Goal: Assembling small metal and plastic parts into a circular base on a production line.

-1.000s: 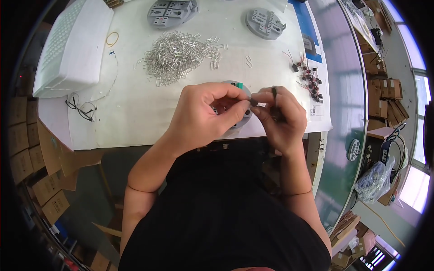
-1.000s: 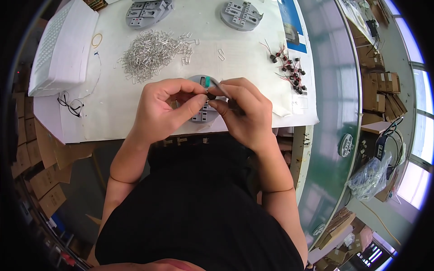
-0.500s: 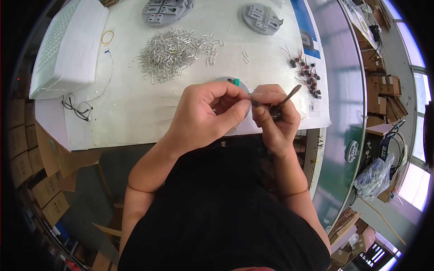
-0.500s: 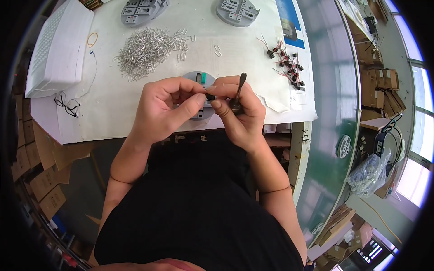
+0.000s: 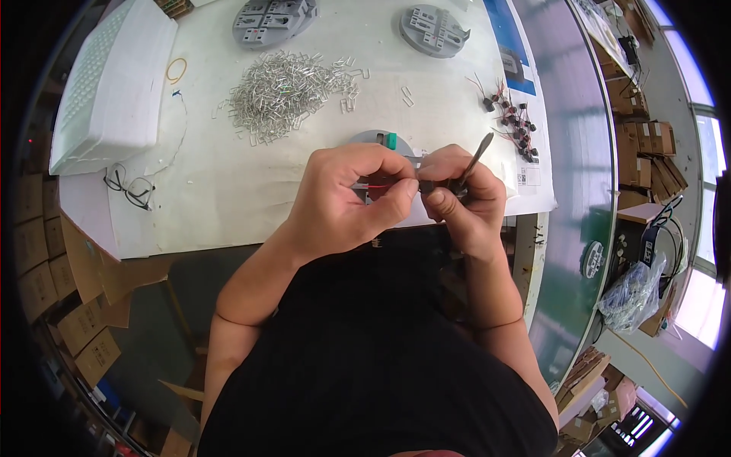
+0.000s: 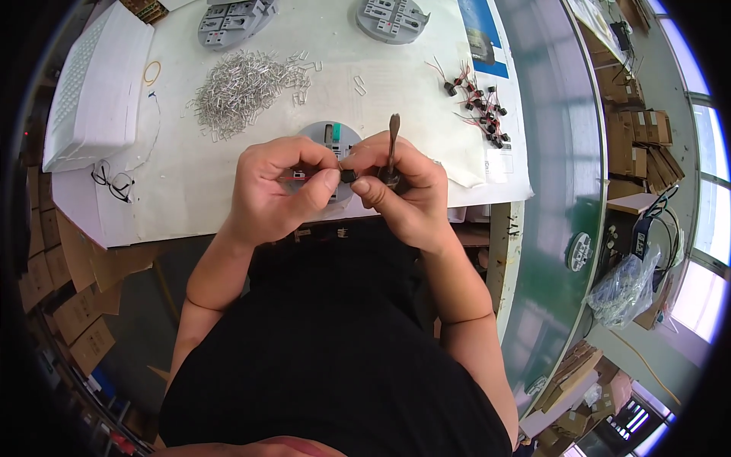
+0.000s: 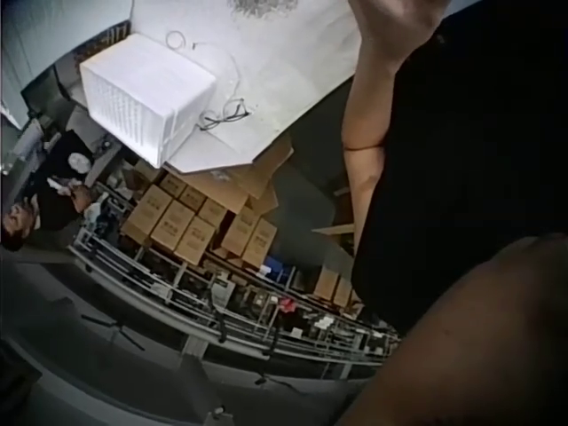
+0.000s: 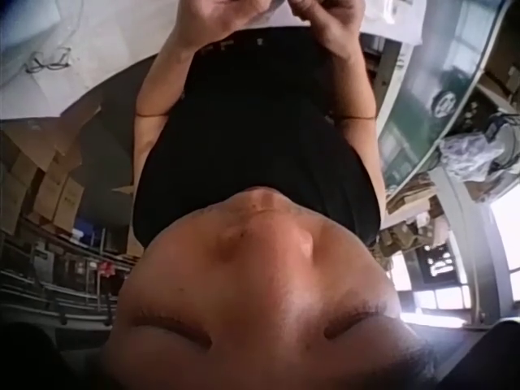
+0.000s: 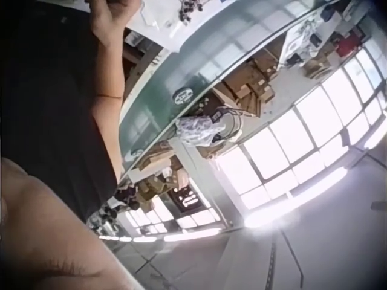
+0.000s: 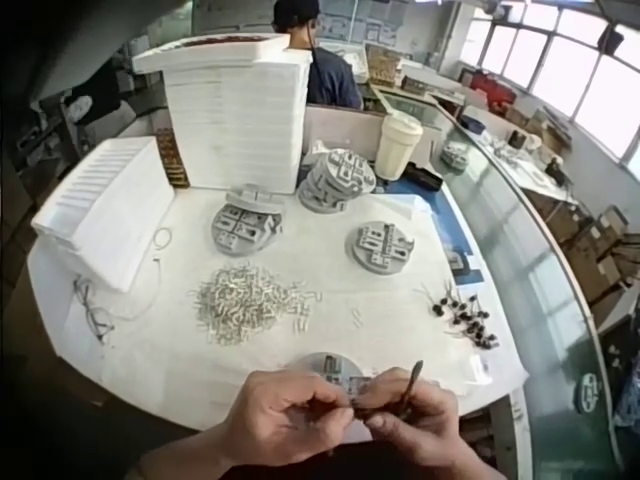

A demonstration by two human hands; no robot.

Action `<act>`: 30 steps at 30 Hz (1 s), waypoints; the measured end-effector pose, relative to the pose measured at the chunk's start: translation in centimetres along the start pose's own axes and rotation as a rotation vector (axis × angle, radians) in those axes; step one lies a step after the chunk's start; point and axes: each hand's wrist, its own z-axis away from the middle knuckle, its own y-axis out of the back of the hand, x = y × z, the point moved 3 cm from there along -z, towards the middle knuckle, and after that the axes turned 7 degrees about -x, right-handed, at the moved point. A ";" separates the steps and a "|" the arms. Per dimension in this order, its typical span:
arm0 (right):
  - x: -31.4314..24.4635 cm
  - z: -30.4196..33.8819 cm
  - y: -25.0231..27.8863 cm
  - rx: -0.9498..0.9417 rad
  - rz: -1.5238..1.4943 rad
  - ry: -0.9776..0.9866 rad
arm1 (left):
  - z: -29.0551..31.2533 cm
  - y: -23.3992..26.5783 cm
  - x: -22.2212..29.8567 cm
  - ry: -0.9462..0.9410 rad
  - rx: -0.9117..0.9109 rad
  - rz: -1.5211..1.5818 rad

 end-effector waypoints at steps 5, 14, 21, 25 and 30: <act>-0.6 -0.3 0.0 0.044 0.470 0.145 | 0.9 -0.6 -1.2 0.198 0.103 0.267; -0.3 -0.2 -0.1 -0.151 1.150 0.084 | 1.0 0.0 -2.0 0.280 0.019 -0.536; -0.4 -0.3 -1.5 -0.236 1.378 -0.081 | 1.9 0.4 -3.4 0.275 -0.134 -0.541; -0.4 1.3 -2.2 -0.246 1.409 -0.045 | 3.1 0.2 -3.3 0.089 0.036 -0.540; 0.1 1.6 0.3 0.029 0.530 -0.131 | 2.0 0.3 -3.1 -0.017 -0.039 -0.791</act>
